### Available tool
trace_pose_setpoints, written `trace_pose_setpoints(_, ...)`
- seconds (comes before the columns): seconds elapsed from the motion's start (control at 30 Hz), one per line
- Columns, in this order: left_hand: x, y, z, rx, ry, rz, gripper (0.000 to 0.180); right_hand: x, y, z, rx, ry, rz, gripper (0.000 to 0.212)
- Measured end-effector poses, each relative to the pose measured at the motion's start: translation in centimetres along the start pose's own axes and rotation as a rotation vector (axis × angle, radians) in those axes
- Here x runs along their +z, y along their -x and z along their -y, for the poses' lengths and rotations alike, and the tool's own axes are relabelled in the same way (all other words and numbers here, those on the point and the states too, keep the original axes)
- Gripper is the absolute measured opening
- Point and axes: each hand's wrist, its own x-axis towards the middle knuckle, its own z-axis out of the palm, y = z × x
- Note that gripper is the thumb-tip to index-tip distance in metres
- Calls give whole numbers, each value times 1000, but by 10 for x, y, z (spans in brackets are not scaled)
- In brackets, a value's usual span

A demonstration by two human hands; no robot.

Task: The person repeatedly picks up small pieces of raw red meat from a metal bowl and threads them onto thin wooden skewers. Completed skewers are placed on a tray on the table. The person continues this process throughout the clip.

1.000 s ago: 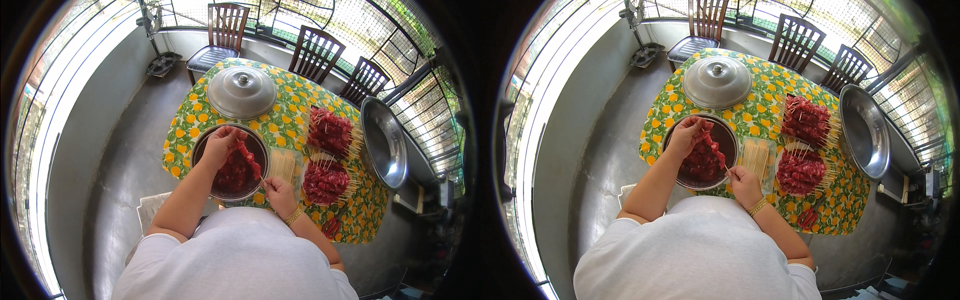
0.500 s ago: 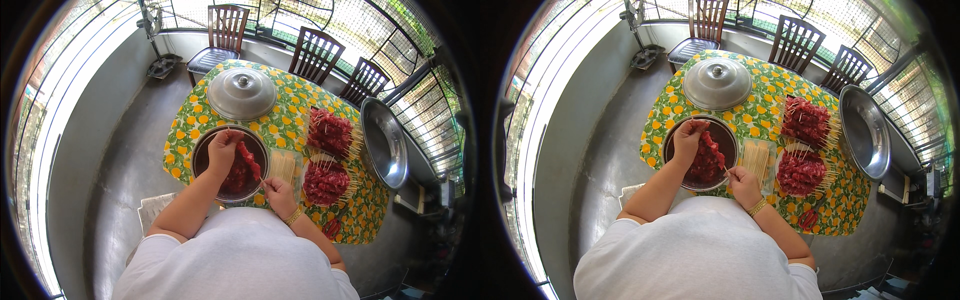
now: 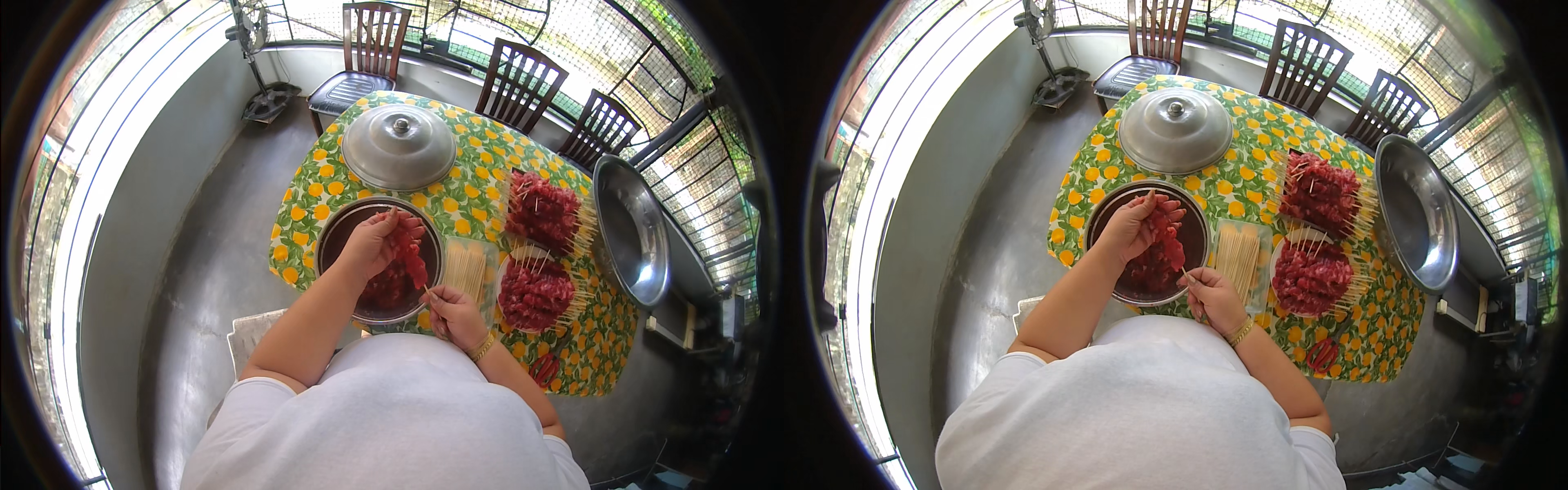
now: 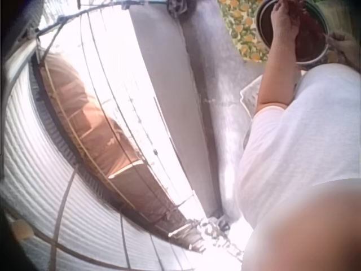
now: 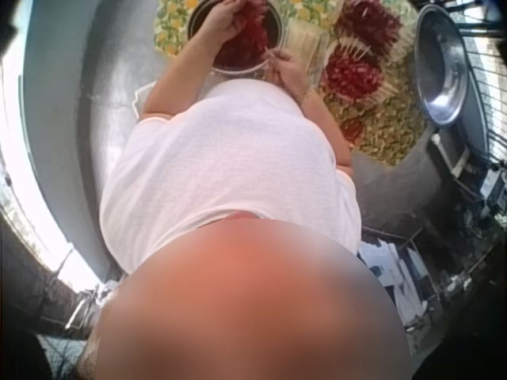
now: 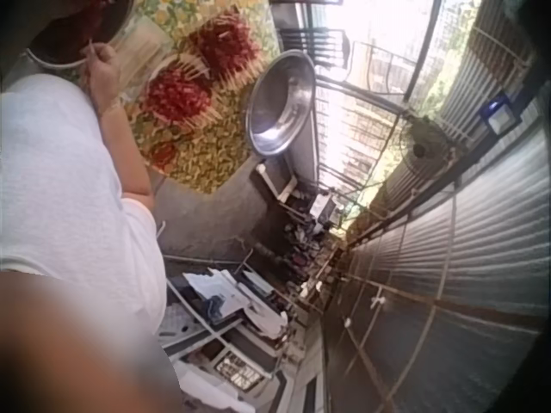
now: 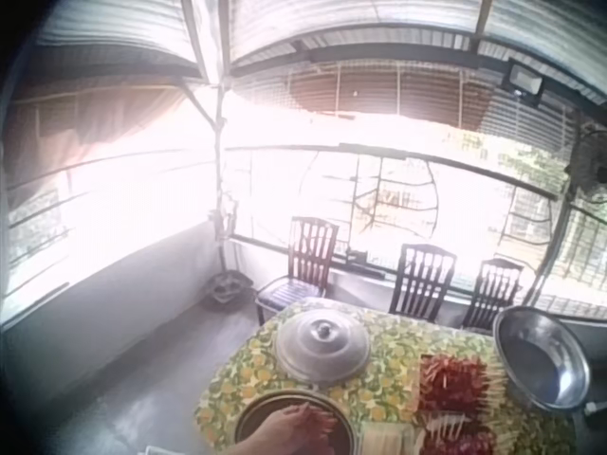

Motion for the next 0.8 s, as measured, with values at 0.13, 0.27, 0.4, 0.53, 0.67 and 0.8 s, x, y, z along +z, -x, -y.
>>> trace_pose_setpoints(0.13, 4, 1, 1, -40, -36, -23, 26, -1, -2, -2, 46, -70, 9, 19)
trace_pose_setpoints(0.27, 6, 3, -6, -63, -19, 40, 23, -1, -8, -4, -28, 35, -20, 21)
trace_pose_setpoints(0.4, 10, 0, -18, 10, -151, 21, 21, 0, -9, -4, -87, 213, -84, 21)
trace_pose_setpoints(0.53, 15, -4, -20, 7, -256, 20, 23, 1, -7, -4, -128, 382, -147, 18)
trace_pose_setpoints(0.67, -1, -27, -10, -49, -208, 74, 30, -1, -7, -4, -192, 381, -224, 18)
trace_pose_setpoints(0.8, -51, -81, 11, -44, -570, -137, 34, -10, -6, -1, -201, 389, -299, 16)
